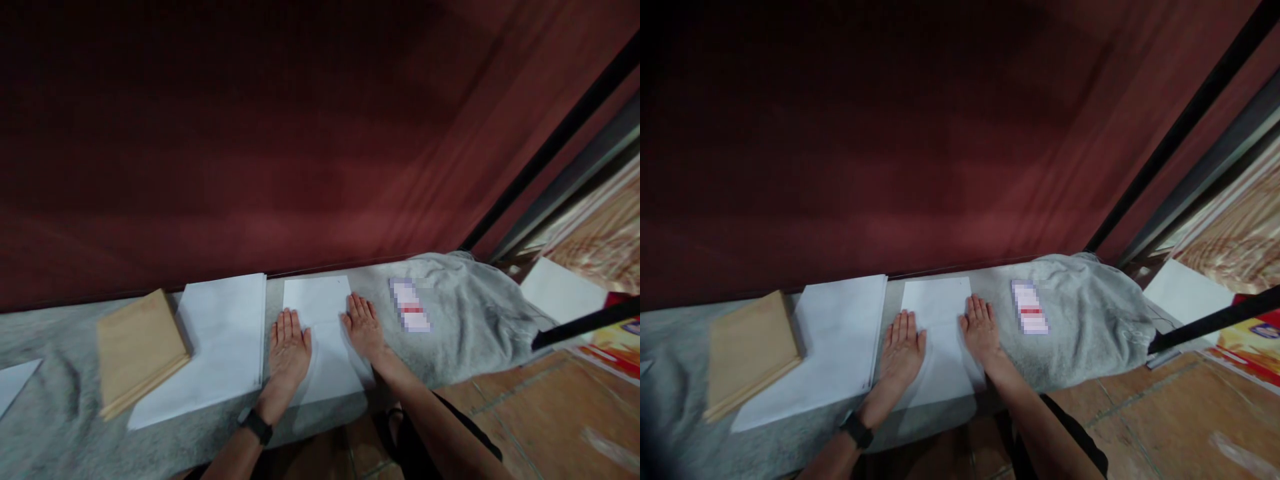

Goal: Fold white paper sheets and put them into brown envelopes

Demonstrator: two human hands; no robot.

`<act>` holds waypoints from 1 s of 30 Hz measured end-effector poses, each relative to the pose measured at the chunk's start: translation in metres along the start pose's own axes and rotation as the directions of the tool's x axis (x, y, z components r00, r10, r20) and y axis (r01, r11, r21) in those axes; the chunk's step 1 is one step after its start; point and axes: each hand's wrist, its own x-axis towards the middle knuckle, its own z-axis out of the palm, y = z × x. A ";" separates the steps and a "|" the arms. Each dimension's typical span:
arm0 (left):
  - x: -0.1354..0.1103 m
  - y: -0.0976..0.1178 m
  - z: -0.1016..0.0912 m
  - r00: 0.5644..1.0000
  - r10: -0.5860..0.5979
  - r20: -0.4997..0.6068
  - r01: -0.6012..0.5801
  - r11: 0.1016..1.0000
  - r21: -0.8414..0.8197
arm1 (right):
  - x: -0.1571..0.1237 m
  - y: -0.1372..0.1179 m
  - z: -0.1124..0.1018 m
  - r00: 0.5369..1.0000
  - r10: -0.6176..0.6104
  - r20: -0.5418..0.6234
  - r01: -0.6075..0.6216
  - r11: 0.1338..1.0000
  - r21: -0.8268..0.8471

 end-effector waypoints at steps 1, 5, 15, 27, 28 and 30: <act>-0.002 0.002 -0.001 1.000 0.023 -0.010 -0.023 1.000 -0.004 | -0.002 -0.003 -0.001 1.000 -0.004 -0.008 0.005 1.000 0.015; -0.016 0.015 0.000 0.974 0.226 -0.023 -0.227 0.972 -0.055 | -0.019 -0.025 -0.003 0.984 -0.180 -0.006 0.180 0.975 0.134; -0.032 0.009 0.002 0.986 0.165 0.014 -0.165 0.985 -0.048 | -0.040 -0.012 0.001 0.976 -0.213 -0.031 0.215 0.974 0.072; -0.054 0.008 -0.004 0.957 0.259 -0.131 -0.271 0.960 -0.076 | -0.035 -0.004 -0.002 0.988 -0.154 0.003 0.153 0.984 0.095; -0.057 0.012 -0.006 0.944 0.303 -0.130 -0.315 0.945 -0.086 | -0.030 -0.009 -0.003 0.982 -0.189 0.019 0.185 0.973 0.135; -0.061 0.021 -0.006 0.923 0.368 -0.113 -0.379 0.920 -0.102 | -0.020 -0.022 -0.004 0.952 -0.301 0.054 0.283 0.933 0.222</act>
